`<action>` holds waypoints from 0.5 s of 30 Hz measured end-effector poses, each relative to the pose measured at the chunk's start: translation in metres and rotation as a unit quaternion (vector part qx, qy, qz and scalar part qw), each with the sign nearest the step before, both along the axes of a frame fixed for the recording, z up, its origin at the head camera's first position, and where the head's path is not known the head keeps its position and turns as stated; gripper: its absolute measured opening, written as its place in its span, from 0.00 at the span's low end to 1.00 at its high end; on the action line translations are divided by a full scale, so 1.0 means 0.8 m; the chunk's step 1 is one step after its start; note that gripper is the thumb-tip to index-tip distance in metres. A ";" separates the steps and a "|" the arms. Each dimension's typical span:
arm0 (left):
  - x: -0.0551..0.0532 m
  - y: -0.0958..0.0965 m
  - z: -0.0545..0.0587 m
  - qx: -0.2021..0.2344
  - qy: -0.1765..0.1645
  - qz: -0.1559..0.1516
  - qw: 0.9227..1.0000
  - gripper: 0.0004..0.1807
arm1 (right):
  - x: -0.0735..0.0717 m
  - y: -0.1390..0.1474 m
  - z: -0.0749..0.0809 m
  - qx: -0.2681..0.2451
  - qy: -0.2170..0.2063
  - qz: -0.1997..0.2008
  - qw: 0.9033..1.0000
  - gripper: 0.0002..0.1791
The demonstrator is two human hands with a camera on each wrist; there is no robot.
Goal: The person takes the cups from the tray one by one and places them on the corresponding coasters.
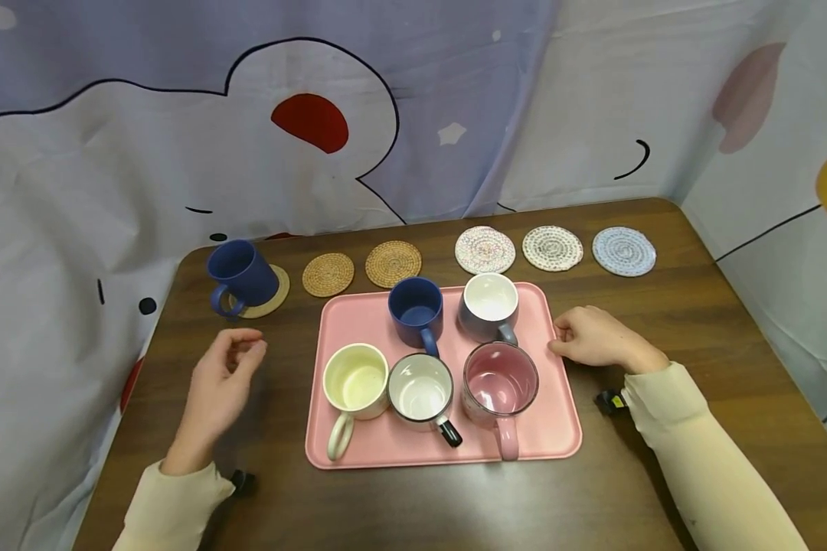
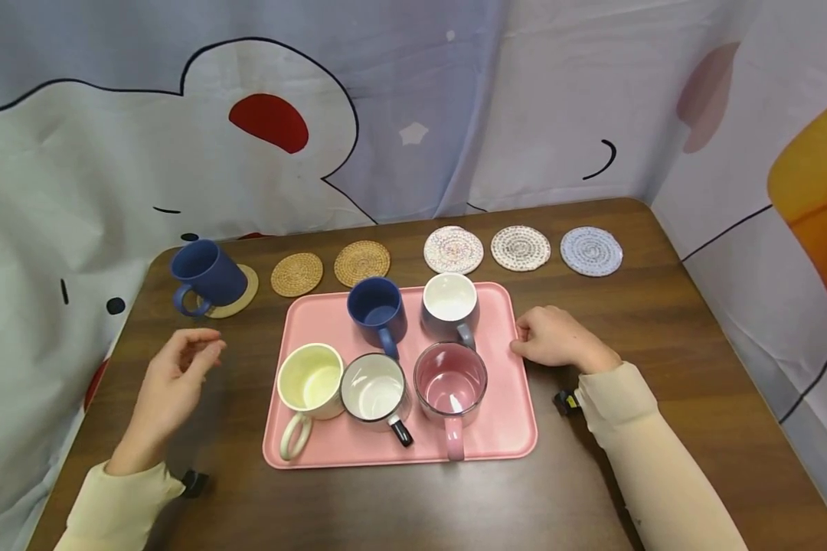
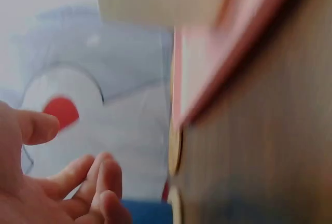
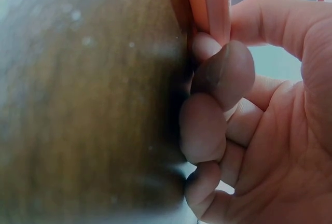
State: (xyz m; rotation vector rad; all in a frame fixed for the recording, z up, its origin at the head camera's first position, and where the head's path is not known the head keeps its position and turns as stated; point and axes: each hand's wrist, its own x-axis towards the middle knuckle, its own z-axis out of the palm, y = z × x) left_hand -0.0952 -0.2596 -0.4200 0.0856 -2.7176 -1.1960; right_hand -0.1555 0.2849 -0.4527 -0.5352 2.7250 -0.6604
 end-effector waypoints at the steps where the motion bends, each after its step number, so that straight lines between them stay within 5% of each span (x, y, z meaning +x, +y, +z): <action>1: 0.010 0.007 0.000 0.003 -0.009 -0.021 1.000 0.15 | 0.000 -0.001 0.000 0.001 0.001 0.002 1.000 0.19; 8: 0.065 0.053 -0.010 0.061 -0.078 -0.126 0.987 0.10 | -0.001 -0.003 -0.002 0.002 0.000 0.003 1.000 0.20; 15: 0.090 0.080 -0.023 0.171 -0.146 -0.160 0.961 0.08 | 0.000 -0.001 0.000 0.001 -0.001 -0.001 1.000 0.21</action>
